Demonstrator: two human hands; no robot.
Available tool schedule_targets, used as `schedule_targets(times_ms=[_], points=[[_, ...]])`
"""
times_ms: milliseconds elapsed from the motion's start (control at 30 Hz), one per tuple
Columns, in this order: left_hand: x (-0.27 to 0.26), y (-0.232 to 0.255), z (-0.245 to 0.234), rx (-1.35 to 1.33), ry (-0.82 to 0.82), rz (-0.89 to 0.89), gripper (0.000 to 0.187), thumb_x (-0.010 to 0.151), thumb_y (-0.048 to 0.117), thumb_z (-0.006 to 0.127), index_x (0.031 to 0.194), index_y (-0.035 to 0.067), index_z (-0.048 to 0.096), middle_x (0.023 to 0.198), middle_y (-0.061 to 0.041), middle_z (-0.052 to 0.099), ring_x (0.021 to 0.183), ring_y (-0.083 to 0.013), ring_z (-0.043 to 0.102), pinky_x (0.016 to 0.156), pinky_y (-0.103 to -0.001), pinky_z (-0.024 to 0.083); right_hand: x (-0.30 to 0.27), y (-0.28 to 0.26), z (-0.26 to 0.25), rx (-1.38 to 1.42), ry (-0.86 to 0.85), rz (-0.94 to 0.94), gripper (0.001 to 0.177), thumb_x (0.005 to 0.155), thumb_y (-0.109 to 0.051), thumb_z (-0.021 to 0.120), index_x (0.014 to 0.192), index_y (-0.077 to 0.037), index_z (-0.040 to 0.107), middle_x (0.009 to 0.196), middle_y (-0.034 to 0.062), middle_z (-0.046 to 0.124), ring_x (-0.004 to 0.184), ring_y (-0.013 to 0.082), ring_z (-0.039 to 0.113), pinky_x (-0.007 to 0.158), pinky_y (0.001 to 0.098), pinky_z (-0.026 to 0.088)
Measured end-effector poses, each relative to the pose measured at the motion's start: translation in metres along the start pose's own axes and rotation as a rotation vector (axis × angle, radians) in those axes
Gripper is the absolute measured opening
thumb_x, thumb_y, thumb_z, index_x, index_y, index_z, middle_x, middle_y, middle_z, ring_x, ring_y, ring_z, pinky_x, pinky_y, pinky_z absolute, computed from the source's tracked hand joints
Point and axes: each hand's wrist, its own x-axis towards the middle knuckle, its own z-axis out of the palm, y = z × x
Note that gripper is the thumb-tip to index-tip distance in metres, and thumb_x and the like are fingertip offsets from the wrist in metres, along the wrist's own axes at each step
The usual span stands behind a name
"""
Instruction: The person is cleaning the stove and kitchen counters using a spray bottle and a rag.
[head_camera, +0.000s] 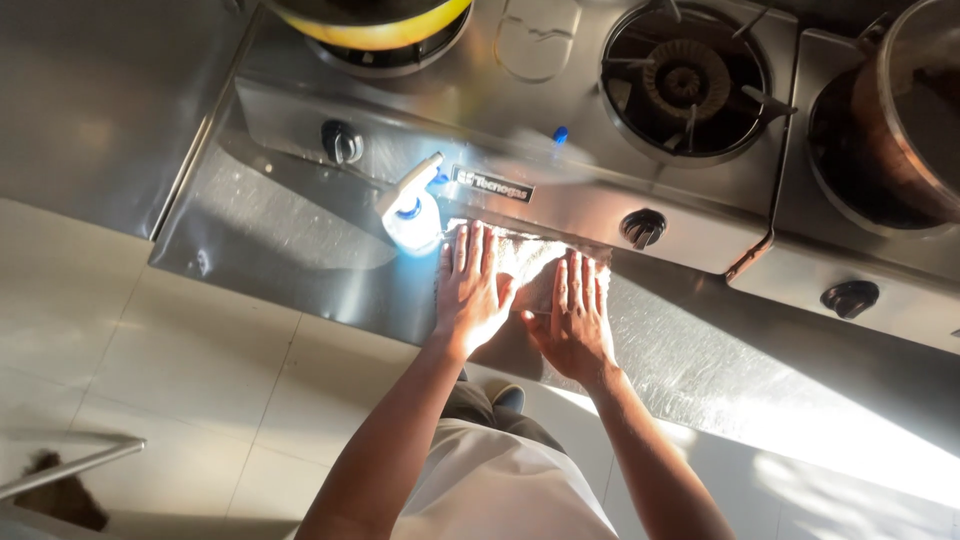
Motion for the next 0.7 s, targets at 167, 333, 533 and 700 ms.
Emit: schedule_targets(times_ms=[167,333,533,700], points=[[-0.042,0.008,-0.017,0.03,0.03,-0.025,0.085,0.09,0.044,0.063,0.155,-0.003,0.034,0.163,-0.025,0.031,0.152,-0.0404,0.027,0.123,-0.057,0.021,-0.037,-0.026,-0.006,0.018,-0.029,-0.038,0.096,0.094,-0.052,0.058,0.153,0.015,0.023,0.162,0.0368,0.021,0.152,0.0533,0.017,0.124,0.061,0.014],[-0.068,-0.008,-0.037,0.01,0.11,-0.012,0.084,0.091,0.044,0.064,0.155,-0.003,0.037,0.161,-0.024,0.035,0.152,-0.0378,0.031,0.124,-0.054,0.022,-0.045,-0.056,-0.003,0.006,-0.069,-0.061,0.099,0.093,-0.053,0.059,0.153,0.017,0.022,0.161,0.0375,0.02,0.153,0.0526,0.015,0.124,0.0593,0.014],[-0.077,-0.047,-0.057,0.009,0.071,-0.067,0.084,0.09,0.047,0.065,0.155,0.001,0.037,0.162,-0.02,0.035,0.153,-0.0358,0.029,0.123,-0.053,0.022,-0.028,-0.105,0.001,-0.077,-0.192,-0.023,0.102,0.09,-0.055,0.061,0.149,0.018,0.021,0.159,0.0374,0.017,0.15,0.0523,0.013,0.121,0.0576,0.012],[-0.083,-0.094,-0.077,0.048,-0.039,-0.114,0.086,0.093,0.053,0.058,0.157,0.001,0.032,0.164,-0.02,0.028,0.153,-0.0353,0.023,0.122,-0.055,0.018,-0.001,-0.13,0.017,-0.08,-0.209,-0.02,0.093,0.091,-0.054,0.062,0.151,0.008,0.029,0.16,0.0304,0.028,0.149,0.0463,0.024,0.117,0.0593,0.023]])
